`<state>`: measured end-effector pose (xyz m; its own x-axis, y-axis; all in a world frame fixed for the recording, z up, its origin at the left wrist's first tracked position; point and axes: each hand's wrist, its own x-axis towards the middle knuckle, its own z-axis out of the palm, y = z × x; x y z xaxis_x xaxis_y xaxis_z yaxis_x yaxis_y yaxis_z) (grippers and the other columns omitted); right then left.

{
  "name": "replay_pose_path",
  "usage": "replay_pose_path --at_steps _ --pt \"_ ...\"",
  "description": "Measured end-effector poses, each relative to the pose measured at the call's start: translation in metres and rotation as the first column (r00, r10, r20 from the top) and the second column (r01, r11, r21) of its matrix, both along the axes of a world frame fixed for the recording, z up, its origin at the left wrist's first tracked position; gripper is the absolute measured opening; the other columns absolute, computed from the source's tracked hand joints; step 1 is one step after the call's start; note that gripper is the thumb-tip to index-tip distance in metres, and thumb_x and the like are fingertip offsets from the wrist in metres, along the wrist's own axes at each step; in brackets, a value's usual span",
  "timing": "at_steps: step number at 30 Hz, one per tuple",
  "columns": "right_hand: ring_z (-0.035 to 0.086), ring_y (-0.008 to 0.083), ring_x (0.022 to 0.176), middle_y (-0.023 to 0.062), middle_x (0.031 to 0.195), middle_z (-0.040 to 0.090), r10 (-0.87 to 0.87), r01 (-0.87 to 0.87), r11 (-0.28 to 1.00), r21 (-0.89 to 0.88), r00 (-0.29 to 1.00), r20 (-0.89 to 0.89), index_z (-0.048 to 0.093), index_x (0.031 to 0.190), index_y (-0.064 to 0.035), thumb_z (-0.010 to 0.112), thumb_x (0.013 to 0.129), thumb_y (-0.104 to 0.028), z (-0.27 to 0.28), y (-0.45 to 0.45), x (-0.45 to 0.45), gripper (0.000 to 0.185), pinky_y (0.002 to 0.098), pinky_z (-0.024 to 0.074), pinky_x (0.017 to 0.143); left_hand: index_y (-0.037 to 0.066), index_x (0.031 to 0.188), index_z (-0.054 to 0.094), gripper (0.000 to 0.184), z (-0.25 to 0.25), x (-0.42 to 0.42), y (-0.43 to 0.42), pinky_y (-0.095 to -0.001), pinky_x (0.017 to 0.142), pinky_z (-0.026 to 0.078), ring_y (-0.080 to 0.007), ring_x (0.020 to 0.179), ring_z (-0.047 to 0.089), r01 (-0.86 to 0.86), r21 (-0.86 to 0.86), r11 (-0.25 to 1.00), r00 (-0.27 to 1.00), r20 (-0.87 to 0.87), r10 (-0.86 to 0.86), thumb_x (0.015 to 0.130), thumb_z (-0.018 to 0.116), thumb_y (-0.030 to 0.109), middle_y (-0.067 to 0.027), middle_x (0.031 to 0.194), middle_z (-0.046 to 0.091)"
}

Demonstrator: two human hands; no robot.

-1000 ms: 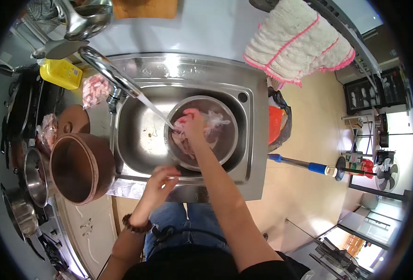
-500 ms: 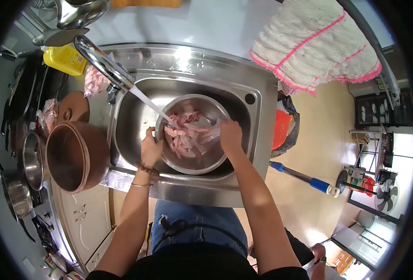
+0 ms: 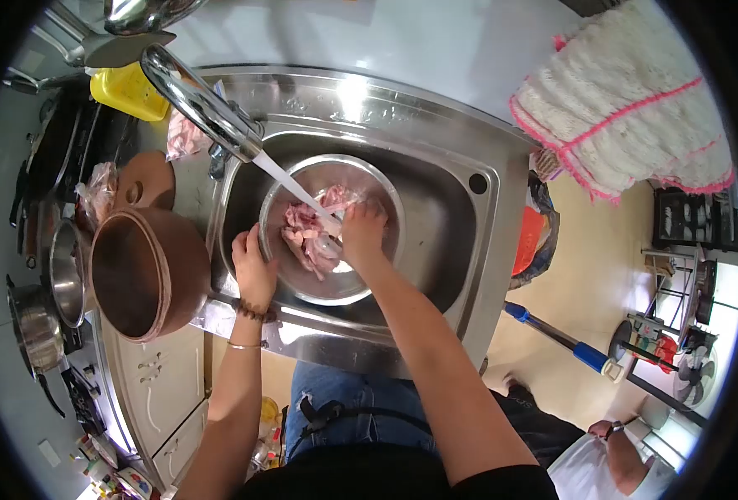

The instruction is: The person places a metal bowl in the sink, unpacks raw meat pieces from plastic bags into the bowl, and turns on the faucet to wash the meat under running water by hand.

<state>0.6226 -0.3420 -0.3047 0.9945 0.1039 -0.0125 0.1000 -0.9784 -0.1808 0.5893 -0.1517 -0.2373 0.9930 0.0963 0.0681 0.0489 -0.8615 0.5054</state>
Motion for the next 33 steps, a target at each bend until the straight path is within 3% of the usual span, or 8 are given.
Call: replay_pose_path --at_steps 5,8,11,13,14,18,24,33 --pt "0.059 0.0361 0.086 0.0201 0.085 0.061 0.033 -0.001 0.997 0.083 0.921 -0.388 0.06 0.082 0.0031 0.053 0.073 -0.004 0.049 -0.025 0.008 0.014 0.0442 0.0462 0.076 0.0 0.104 0.055 0.036 0.008 -0.011 -0.017 -0.0382 0.082 0.043 -0.0348 0.094 0.052 0.223 -0.255 0.941 0.973 0.107 -0.202 0.069 0.065 0.001 -0.0173 0.101 0.054" --pt "0.061 0.0296 0.083 0.0161 0.088 0.063 0.075 0.136 0.857 0.497 0.922 -0.381 0.061 0.09 -0.0012 0.058 0.065 0.0 0.081 -0.04 0.014 0.026 0.037 0.0477 0.07 0.0 0.105 0.055 0.036 0.008 -0.01 -0.04 -0.0341 0.074 0.048 -0.0313 0.087 0.057 0.202 -0.449 0.87 0.974 0.001 -0.226 0.072 0.066 0.006 -0.0173 0.101 0.056" --pt "0.061 0.0189 0.079 0.0112 0.088 0.063 0.172 0.072 0.686 0.724 0.951 -0.258 0.059 0.1 -0.0031 0.06 0.066 -0.001 0.114 -0.043 0.014 0.034 0.0303 0.0474 0.069 -0.002 0.11 0.052 0.036 0.015 -0.004 -0.063 -0.0295 0.067 0.05 -0.0245 0.079 0.062 0.174 -0.714 0.678 0.961 -0.028 -0.275 0.077 0.064 0.006 -0.0143 0.097 0.058" --pt "0.059 0.0148 0.078 0.0086 0.087 0.062 0.21 0.143 0.587 0.797 0.924 -0.32 0.056 0.104 -0.0033 0.061 0.067 -0.001 0.143 -0.042 0.012 0.038 0.0279 0.0465 0.069 -0.004 0.114 0.049 0.037 0.014 -0.001 -0.075 -0.0251 0.064 0.05 -0.0169 0.079 0.061 -0.104 -0.98 0.167 0.945 -0.15 -0.291 0.08 0.062 0.004 -0.0102 0.092 0.059" --pt "0.057 0.0107 0.078 0.0061 0.087 0.061 0.266 0.218 0.478 0.851 0.888 -0.376 0.054 0.109 -0.0035 0.061 0.068 0.0 0.151 -0.041 0.01 0.042 0.0254 0.0455 0.069 -0.005 0.113 0.047 0.036 0.015 0.0 -0.082 -0.0232 0.062 0.049 -0.0131 0.077 0.059 -0.065 -0.987 0.144 0.965 -0.099 -0.242 0.081 0.061 0.002 -0.0074 0.091 0.059" --pt "0.054 0.0078 0.076 0.0029 0.084 0.059 0.298 0.364 0.172 0.915 0.866 -0.4 0.052 0.113 -0.0038 0.061 0.071 0.0 0.128 -0.04 -0.003 0.043 0.0233 0.0437 0.067 -0.004 0.099 0.055 0.024 0.01 0.001 -0.076 -0.0211 0.056 0.044 -0.0073 0.069 0.056 -0.121 -0.88 0.459 0.971 -0.201 -0.129 0.078 0.065 0.005 -0.006 0.084 0.061" --pt "0.048 0.0063 0.068 0.0009 0.076 0.056 0.141 0.259 0.318 0.912 0.938 -0.316 0.058 0.098 -0.0018 0.063 0.075 -0.003 0.12 -0.039 -0.014 0.024 0.022 0.0399 0.06 0.001 0.084 0.061 0.011 0.027 0.001 -0.067 -0.0312 0.058 0.044 -0.022 0.064 0.059 0.019 -0.576 0.817 1.0 0.005 -0.021 0.08 0.06 0.011 -0.0126 0.071 0.059" --pt "0.044 0.0053 0.059 -0.0009 0.064 0.052 -0.246 0.347 0.48 0.805 0.935 -0.256 0.06 0.077 -0.0022 0.064 0.075 -0.006 0.092 -0.055 -0.033 0.006 0.021 0.0364 0.054 0.002 0.088 0.061 0.012 0.026 -0.006 -0.046 -0.0352 0.061 0.045 -0.0281 0.067 0.058 0.052 -0.353 0.934 0.994 0.108 -0.015 0.078 0.058 0.008 -0.0156 0.073 0.059"
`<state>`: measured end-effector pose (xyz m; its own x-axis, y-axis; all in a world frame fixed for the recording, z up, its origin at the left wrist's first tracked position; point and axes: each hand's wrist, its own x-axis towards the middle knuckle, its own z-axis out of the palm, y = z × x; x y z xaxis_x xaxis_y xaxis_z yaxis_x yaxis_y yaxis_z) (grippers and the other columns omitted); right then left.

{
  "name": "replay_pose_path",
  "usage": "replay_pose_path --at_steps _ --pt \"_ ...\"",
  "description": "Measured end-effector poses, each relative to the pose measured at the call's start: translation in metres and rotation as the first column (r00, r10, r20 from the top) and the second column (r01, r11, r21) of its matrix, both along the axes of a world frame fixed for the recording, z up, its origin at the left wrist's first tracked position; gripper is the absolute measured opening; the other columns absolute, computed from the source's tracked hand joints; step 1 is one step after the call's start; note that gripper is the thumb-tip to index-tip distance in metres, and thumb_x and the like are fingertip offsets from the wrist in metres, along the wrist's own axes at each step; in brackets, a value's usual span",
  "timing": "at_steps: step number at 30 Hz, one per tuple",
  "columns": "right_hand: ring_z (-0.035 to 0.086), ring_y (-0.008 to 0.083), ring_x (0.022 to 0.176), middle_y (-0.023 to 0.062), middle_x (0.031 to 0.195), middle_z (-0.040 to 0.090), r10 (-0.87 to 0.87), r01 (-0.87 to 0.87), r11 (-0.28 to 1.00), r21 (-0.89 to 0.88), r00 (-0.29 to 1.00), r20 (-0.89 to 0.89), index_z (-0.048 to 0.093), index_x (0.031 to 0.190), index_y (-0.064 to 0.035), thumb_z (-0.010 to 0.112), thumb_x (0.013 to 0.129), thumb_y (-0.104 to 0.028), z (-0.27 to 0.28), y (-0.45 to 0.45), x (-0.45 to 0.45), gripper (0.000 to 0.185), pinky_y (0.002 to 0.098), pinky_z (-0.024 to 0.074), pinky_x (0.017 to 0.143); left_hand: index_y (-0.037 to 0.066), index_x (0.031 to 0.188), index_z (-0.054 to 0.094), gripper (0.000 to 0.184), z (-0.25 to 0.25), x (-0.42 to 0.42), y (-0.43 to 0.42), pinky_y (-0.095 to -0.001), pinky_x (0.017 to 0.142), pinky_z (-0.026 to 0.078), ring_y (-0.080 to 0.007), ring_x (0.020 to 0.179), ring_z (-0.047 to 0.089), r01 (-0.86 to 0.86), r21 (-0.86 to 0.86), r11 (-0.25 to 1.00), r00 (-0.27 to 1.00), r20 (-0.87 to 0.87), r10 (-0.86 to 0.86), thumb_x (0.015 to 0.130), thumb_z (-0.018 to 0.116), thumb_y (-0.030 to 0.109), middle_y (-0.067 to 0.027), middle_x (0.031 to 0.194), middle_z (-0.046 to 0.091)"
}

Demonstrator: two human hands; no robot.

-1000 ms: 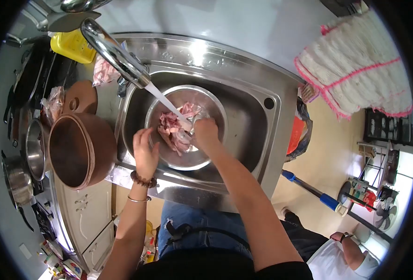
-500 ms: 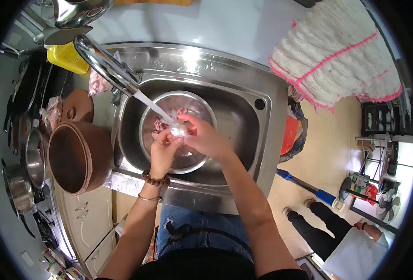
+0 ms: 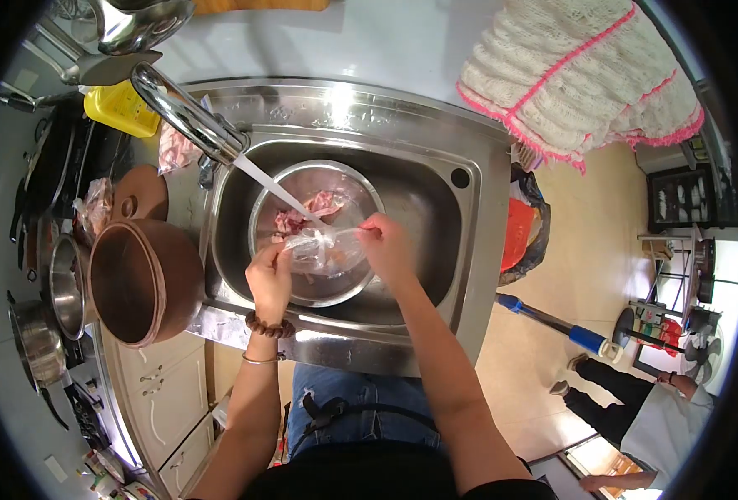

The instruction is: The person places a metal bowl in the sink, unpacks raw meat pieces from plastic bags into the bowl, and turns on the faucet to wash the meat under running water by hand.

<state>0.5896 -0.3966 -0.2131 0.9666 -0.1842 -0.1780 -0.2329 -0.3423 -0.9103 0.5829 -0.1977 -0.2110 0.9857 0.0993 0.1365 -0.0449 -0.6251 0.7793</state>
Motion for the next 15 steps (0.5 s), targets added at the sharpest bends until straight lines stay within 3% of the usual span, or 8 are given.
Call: replay_pose_path --at_steps 2,6,8,10,11,12,14,15 --pt "0.044 0.0049 0.059 -0.0012 0.065 0.052 -0.06 0.059 0.997 -0.043 0.998 -0.022 0.059 0.078 -0.0016 0.063 0.075 -0.005 0.005 0.001 0.0 0.006 0.0208 0.0365 0.054 0.003 0.094 0.06 0.018 0.021 0.002 -0.005 -0.0348 0.06 0.045 -0.0254 0.065 0.059 -0.01 -0.15 0.989 0.961 -0.276 -0.032 0.077 0.06 0.009 -0.0151 0.07 0.058" --pt "0.053 0.0126 0.061 0.0063 0.067 0.058 0.068 -0.071 0.997 0.027 0.995 0.069 0.06 0.082 -0.0029 0.062 0.075 -0.012 0.002 -0.003 0.001 0.012 0.028 0.0424 0.056 0.004 0.098 0.059 0.023 0.019 0.004 -0.005 -0.0342 0.06 0.045 -0.0223 0.063 0.058 0.127 -0.141 0.982 0.913 -0.37 -0.171 0.076 0.062 0.009 -0.0141 0.072 0.058" --pt "0.045 0.0059 0.063 -0.0006 0.068 0.053 0.188 -0.198 0.976 0.095 0.977 0.103 0.058 0.083 -0.0018 0.06 0.079 -0.007 0.011 0.007 0.0 0.006 0.0219 0.039 0.056 0.004 0.096 0.06 0.023 0.017 0.001 -0.016 -0.0351 0.065 0.045 -0.0242 0.069 0.058 0.279 -0.14 0.95 0.949 -0.11 -0.295 0.074 0.064 0.011 -0.0147 0.078 0.058" --pt "0.05 0.0081 0.069 0.0029 0.075 0.057 0.225 -0.218 0.958 0.185 0.974 -0.019 0.058 0.085 -0.0041 0.054 0.084 -0.014 0.03 0.015 -0.002 0.011 0.026 0.0433 0.061 0.003 0.09 0.061 0.02 -0.005 -0.005 -0.017 -0.0416 0.086 0.038 -0.0322 0.096 0.05 0.279 0.105 0.954 0.957 0.045 -0.285 0.072 0.065 0.013 -0.0158 0.095 0.056" --pt "0.054 0.0148 0.068 0.0061 0.074 0.058 0.229 -0.231 0.973 -0.022 0.943 0.241 0.058 0.086 -0.0048 0.052 0.085 -0.016 -0.008 0.019 -0.007 0.013 0.0317 0.0456 0.063 0.003 0.087 0.06 0.016 -0.001 -0.006 -0.019 -0.0445 0.091 0.035 -0.0336 0.101 0.047 0.281 0.138 0.95 0.954 0.065 -0.292 0.072 0.063 0.01 -0.0158 0.102 0.054" --pt "0.055 0.0246 0.078 0.0103 0.083 0.057 0.333 -0.297 0.937 -0.183 0.917 0.219 0.057 0.093 -0.0062 0.055 0.08 -0.021 0.036 0.018 -0.004 0.02 0.0371 0.0445 0.073 0.001 0.09 0.058 0.019 0.002 -0.003 -0.024 -0.0406 0.085 0.039 -0.0287 0.099 0.049 0.299 0.153 0.942 0.926 0.192 -0.325 0.073 0.06 0.011 -0.0127 0.096 0.054" --pt "0.045 0.032 0.102 0.0143 0.105 0.049 0.079 0.136 0.94 -0.312 0.805 0.588 0.051 0.104 -0.0066 0.058 0.067 -0.03 0.018 0.028 -0.012 0.045 0.0417 0.033 0.09 0.003 0.112 0.048 0.032 -0.008 0.0 -0.027 -0.0323 0.087 0.04 -0.021 0.103 0.047 0.352 0.017 0.936 0.916 0.2 -0.348 0.083 0.05 0.017 -0.0101 0.106 0.048" --pt "0.044 0.0322 0.102 0.0144 0.105 0.049 0.024 0.156 0.957 -0.244 0.796 0.605 0.051 0.103 -0.006 0.057 0.069 -0.027 0.009 0.036 -0.01 0.04 0.0429 0.033 0.09 0.001 0.11 0.049 0.03 -0.031 -0.003 -0.019 -0.0301 0.088 0.039 -0.022 0.104 0.046 0.207 -0.581 0.787 0.946 -0.086 -0.313 0.085 0.049 0.016 -0.0104 0.109 0.047"
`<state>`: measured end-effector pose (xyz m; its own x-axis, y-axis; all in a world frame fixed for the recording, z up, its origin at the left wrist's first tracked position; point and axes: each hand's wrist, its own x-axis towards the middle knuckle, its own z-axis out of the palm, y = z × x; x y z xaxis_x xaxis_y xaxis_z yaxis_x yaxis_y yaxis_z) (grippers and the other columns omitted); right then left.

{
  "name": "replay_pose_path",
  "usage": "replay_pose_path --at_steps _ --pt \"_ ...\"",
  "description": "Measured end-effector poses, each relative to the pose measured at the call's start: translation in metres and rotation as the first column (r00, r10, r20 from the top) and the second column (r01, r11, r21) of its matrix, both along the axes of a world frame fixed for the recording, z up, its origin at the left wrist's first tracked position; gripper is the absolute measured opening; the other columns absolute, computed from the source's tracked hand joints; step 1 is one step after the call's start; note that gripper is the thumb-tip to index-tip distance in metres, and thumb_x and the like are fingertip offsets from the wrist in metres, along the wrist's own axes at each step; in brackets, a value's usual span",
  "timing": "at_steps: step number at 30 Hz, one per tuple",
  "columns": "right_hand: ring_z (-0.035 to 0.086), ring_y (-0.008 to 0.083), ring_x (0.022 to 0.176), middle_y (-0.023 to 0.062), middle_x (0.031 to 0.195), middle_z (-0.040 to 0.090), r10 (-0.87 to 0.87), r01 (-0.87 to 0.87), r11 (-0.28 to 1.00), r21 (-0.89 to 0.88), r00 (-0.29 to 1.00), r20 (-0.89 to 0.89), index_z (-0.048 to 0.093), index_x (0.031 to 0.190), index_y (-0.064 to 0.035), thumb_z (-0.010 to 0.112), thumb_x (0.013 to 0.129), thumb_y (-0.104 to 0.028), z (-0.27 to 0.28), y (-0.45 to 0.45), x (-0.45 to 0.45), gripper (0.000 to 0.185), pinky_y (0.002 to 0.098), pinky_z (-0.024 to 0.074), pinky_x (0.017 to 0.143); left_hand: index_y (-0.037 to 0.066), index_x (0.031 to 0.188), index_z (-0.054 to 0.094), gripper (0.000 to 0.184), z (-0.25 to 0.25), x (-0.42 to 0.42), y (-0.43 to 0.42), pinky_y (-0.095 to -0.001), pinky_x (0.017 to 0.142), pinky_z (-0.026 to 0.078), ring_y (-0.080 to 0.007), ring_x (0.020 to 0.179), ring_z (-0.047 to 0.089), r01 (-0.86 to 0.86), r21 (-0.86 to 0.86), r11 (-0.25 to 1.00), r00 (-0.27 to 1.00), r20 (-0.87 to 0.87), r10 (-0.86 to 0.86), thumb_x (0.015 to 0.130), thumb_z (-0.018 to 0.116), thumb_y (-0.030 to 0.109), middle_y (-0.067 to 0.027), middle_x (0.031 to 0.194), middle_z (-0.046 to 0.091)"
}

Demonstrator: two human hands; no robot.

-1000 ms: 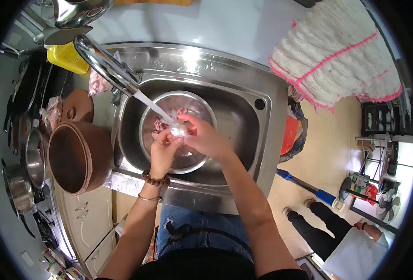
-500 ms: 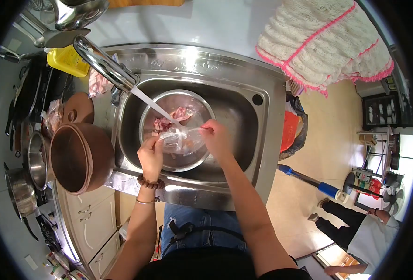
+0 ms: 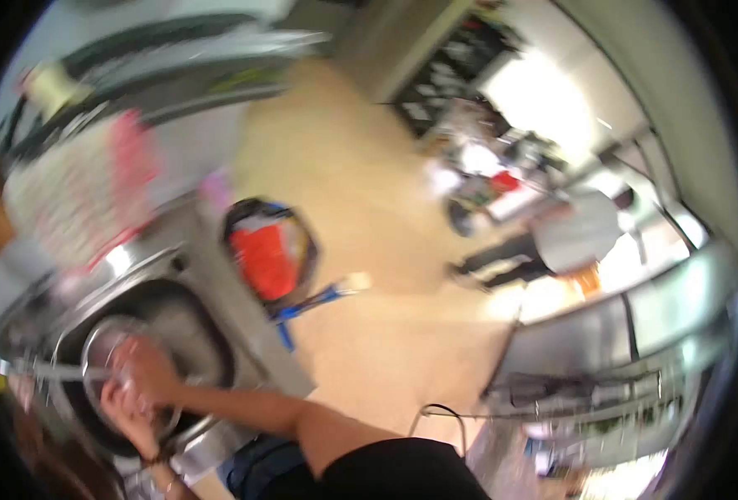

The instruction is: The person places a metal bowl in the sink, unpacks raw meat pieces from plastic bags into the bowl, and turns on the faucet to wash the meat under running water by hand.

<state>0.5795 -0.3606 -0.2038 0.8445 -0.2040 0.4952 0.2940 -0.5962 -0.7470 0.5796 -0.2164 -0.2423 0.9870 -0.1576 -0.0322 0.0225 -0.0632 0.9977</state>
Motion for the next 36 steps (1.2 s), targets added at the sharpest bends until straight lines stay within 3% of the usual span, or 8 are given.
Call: replay_pose_path --at_steps 8,14,16,17,21,26,32,36 --pt "0.055 0.0294 0.072 0.014 0.067 0.057 0.087 0.162 0.822 0.547 0.912 -0.402 0.054 0.06 -0.0053 0.056 0.063 -0.003 -0.019 0.022 0.009 0.005 0.0395 0.0412 0.066 -0.003 0.099 0.054 0.024 0.022 0.005 -0.005 -0.0328 0.081 0.041 -0.0222 0.088 0.053 0.086 0.31 0.947 0.973 0.176 -0.146 0.088 0.051 0.018 -0.0133 0.095 0.057" --pt "0.055 0.027 0.063 0.0107 0.065 0.058 -0.167 0.173 0.974 0.147 0.985 -0.048 0.056 0.064 -0.0061 0.06 0.063 -0.009 -0.002 0.005 0.005 0.005 0.0358 0.0431 0.062 -0.004 0.096 0.056 0.019 -0.009 0.002 0.035 -0.0315 0.078 0.043 -0.019 0.084 0.053 0.076 0.4 0.913 0.989 0.087 -0.121 0.086 0.053 0.013 -0.011 0.089 0.058" --pt "0.057 0.0116 0.064 0.0089 0.069 0.063 0.163 0.054 0.479 0.876 0.975 -0.149 0.062 0.069 -0.0044 0.063 0.065 -0.011 -0.001 -0.005 0.006 0.008 0.0266 0.0458 0.059 -0.003 0.094 0.059 0.021 -0.011 0.002 0.034 -0.0321 0.076 0.045 -0.0203 0.08 0.055 0.011 0.489 0.872 0.999 0.032 -0.03 0.083 0.058 0.014 -0.0128 0.088 0.061" --pt "0.056 0.0084 0.062 0.0063 0.067 0.063 0.087 0.093 0.778 0.621 0.964 -0.253 0.065 0.071 -0.0043 0.064 0.068 -0.01 0.023 -0.018 0.0 0.006 0.0243 0.0456 0.056 -0.003 0.094 0.059 0.022 0.017 -0.001 0.019 -0.0322 0.076 0.045 -0.0205 0.08 0.056 -0.02 0.55 0.835 1.0 -0.004 0.027 0.083 0.059 0.016 -0.0125 0.088 0.062" --pt "0.058 0.0096 0.069 0.0062 0.078 0.064 0.267 -0.015 0.841 0.54 0.881 -0.39 0.066 0.084 -0.0013 0.061 0.076 -0.002 0.065 -0.018 -0.004 0.01 0.0232 0.0482 0.061 -0.002 0.095 0.06 0.021 0.017 0.004 0.017 -0.0285 0.067 0.047 -0.0155 0.073 0.059 0.008 0.443 0.897 0.999 0.035 -0.026 0.081 0.06 0.014 -0.0092 0.083 0.063" --pt "0.057 0.0135 0.086 0.0074 0.091 0.063 0.516 0.039 0.238 0.97 0.841 -0.161 0.057 0.108 -0.0026 0.059 0.077 0.001 0.039 -0.027 0.008 0.031 0.027 0.0449 0.078 -0.001 0.098 0.058 0.019 0.035 0.004 0.02 -0.0204 0.061 0.045 -0.0046 0.072 0.054 -0.024 -0.224 0.974 0.982 -0.189 -0.019 0.089 0.053 0.015 -0.0022 0.084 0.061" --pt "0.057 0.0202 0.086 0.007 0.09 0.062 0.49 -0.481 0.857 0.186 0.872 -0.004 0.059 0.098 -0.0018 0.059 0.076 -0.002 -0.01 0.006 0.015 0.022 0.0291 0.044 0.077 0.001 0.093 0.061 0.012 0.044 0.003 0.014 -0.0196 0.068 0.041 -0.0061 0.076 0.051 0.044 -0.223 0.974 0.985 -0.153 -0.079 0.083 0.061 0.009 0.0005 0.083 0.059" --pt "0.059 0.0177 0.07 0.0053 0.079 0.062 0.162 -0.108 0.985 0.135 0.851 -0.5 0.062 0.086 -0.0005 0.059 0.077 -0.003 -0.009 -0.007 0.01 0.01 0.0269 0.0462 0.067 0.0 0.085 0.063 0.007 0.05 0.003 0.031 -0.022 0.071 0.042 -0.0094 0.076 0.052 0.002 -0.141 0.99 0.997 -0.075 -0.013 0.079 0.064 0.005 -0.0024 0.084 0.058"
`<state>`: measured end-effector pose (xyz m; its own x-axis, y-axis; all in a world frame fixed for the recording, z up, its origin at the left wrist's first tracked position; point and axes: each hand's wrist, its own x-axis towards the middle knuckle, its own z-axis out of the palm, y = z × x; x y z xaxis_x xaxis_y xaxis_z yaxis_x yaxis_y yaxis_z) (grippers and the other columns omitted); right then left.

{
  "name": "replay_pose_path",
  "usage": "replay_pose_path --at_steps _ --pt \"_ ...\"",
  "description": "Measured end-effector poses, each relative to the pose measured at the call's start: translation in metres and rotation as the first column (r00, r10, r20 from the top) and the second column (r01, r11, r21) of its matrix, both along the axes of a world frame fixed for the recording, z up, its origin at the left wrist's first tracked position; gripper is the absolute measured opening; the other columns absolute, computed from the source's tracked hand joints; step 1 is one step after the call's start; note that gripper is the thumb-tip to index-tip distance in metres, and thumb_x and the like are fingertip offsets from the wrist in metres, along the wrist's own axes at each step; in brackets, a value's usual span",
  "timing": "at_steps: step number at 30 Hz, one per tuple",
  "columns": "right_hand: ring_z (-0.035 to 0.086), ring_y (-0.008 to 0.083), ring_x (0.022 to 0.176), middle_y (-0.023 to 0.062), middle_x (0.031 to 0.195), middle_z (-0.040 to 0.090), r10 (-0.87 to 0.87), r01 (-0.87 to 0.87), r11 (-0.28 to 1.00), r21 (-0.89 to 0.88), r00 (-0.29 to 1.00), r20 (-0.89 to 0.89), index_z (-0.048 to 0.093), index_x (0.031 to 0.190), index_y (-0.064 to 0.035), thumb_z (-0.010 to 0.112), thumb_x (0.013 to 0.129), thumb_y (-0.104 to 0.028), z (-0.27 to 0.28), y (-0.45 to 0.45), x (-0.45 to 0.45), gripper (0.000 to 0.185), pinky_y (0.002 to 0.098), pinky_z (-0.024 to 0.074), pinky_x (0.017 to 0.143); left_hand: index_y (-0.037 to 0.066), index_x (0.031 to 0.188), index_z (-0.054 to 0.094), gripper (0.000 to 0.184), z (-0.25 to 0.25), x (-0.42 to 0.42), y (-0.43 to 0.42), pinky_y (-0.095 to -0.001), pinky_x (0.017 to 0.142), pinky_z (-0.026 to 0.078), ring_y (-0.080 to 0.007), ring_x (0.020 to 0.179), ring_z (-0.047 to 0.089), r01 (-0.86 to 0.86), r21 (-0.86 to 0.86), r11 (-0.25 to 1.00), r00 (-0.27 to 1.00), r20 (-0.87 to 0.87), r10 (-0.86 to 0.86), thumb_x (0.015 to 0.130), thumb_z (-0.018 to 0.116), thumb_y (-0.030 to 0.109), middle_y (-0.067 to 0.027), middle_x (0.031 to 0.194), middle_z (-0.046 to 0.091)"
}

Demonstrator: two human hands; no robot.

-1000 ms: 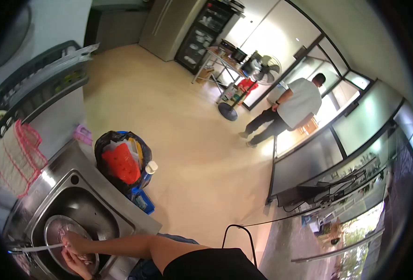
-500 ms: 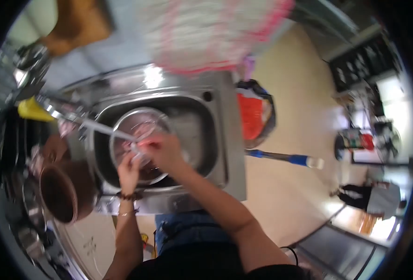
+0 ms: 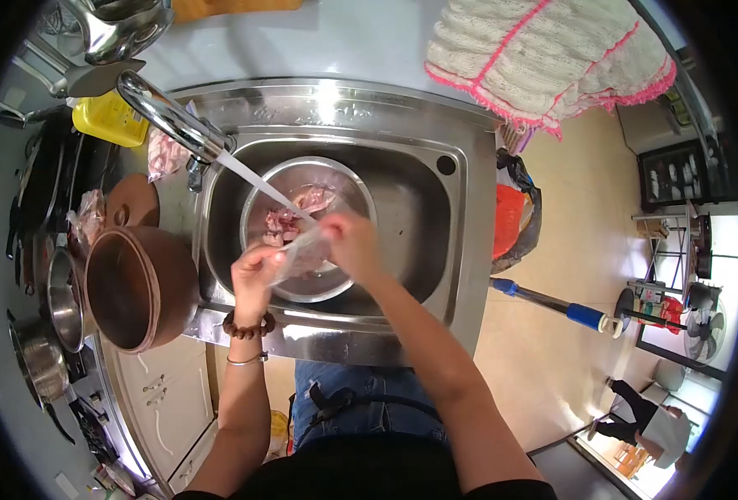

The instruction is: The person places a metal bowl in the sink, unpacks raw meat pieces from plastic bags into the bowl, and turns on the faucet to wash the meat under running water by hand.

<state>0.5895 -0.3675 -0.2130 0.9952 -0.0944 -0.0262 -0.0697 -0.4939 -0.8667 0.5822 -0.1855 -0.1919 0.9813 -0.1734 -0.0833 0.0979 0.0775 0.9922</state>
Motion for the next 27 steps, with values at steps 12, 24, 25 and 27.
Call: replay_pose_path --at_steps 12,24,25,27 --pt "0.048 0.0111 0.102 0.0008 0.122 0.047 0.342 0.525 -0.026 0.85 0.804 -0.486 0.041 0.123 -0.0135 0.047 0.088 -0.042 -0.013 0.015 -0.022 0.045 0.0279 0.0443 0.08 0.014 0.103 0.054 0.029 0.021 0.005 -0.024 -0.0666 0.089 0.032 -0.0257 0.108 0.048 -0.32 -0.891 0.322 0.919 -0.375 -0.126 0.088 0.047 0.038 -0.0065 0.113 0.054" --pt "0.061 0.0269 0.07 0.0121 0.09 0.062 0.141 -0.038 0.929 0.369 0.957 -0.255 0.05 0.11 -0.0071 0.049 0.086 -0.016 0.055 0.003 0.008 0.025 0.0346 0.0498 0.06 0.011 0.122 0.042 0.048 -0.051 0.011 -0.036 -0.0428 0.092 0.039 -0.0248 0.113 0.044 -0.418 -0.668 0.616 0.753 -0.634 -0.176 0.089 0.042 0.046 -0.011 0.121 0.047" --pt "0.061 0.0304 0.079 0.015 0.09 0.061 0.219 -0.236 0.963 -0.129 0.966 -0.135 0.05 0.106 -0.004 0.048 0.084 -0.011 0.064 0.007 0.006 0.023 0.0387 0.0491 0.065 0.01 0.118 0.045 0.047 -0.045 0.016 -0.043 -0.0437 0.093 0.037 -0.0276 0.112 0.045 -0.427 -0.763 0.485 0.749 -0.599 -0.283 0.089 0.04 0.047 -0.0115 0.119 0.049" --pt "0.059 0.0325 0.079 0.0163 0.085 0.06 0.336 -0.325 0.904 -0.277 0.942 -0.006 0.05 0.106 -0.0011 0.05 0.078 -0.009 0.076 0.014 0.004 0.029 0.0406 0.0475 0.066 0.009 0.115 0.048 0.047 -0.044 0.022 -0.051 -0.0446 0.094 0.036 -0.0304 0.111 0.045 -0.437 -0.836 0.331 0.75 -0.542 -0.379 0.09 0.038 0.047 -0.0119 0.117 0.05"
